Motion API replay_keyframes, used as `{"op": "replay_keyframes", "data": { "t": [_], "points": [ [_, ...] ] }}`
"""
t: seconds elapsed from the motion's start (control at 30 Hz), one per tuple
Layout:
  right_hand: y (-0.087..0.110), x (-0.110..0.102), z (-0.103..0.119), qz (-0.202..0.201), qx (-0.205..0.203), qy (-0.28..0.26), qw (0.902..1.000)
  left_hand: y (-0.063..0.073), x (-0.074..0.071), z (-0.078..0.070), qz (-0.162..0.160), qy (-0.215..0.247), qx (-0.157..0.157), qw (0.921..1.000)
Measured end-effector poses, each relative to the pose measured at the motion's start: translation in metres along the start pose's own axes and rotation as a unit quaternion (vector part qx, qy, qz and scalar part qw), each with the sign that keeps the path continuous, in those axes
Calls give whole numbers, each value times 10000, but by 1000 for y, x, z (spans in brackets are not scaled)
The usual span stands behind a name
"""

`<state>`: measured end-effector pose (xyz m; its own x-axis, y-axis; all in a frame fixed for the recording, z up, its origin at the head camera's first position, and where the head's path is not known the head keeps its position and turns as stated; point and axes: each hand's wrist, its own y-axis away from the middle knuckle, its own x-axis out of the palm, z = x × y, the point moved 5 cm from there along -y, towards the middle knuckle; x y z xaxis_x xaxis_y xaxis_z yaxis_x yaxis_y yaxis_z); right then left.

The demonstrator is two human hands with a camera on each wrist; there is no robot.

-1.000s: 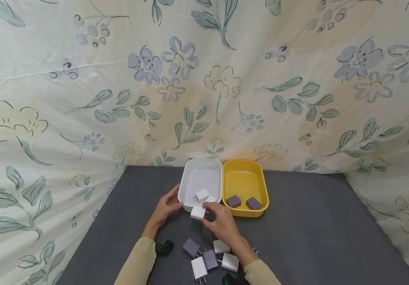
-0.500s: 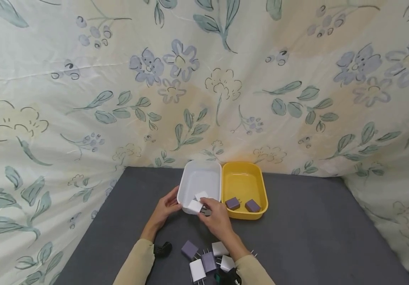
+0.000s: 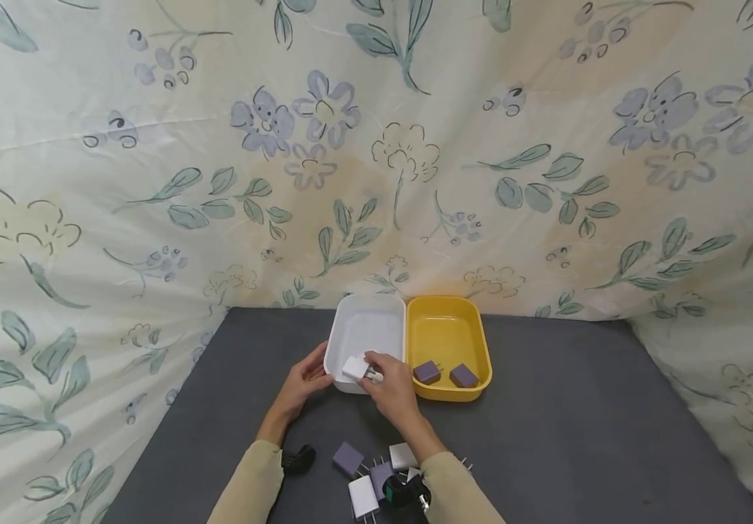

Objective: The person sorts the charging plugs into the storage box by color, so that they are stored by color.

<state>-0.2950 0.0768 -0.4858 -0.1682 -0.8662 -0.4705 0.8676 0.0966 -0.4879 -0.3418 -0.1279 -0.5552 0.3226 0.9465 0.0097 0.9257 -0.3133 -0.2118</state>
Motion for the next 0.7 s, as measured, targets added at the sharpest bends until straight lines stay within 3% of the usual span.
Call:
{"op": "replay_keyframes", "data": {
  "t": [0.13,0.33,0.5,0.7],
  "points": [
    [-4,0,0,0,39,-14,10000,-1,2,0,-40,35,60,10000],
    [-4,1,-2,-216,-56,13,9997,-2,9,2,151,155,20,9998],
    [-5,6,-1,-339,-206,-39,9992,-1,6,3,38,172,-15,9998],
    [-8,13,0,58,122,-40,9999,0,1,1,-31,148,13,9999]
  ]
}}
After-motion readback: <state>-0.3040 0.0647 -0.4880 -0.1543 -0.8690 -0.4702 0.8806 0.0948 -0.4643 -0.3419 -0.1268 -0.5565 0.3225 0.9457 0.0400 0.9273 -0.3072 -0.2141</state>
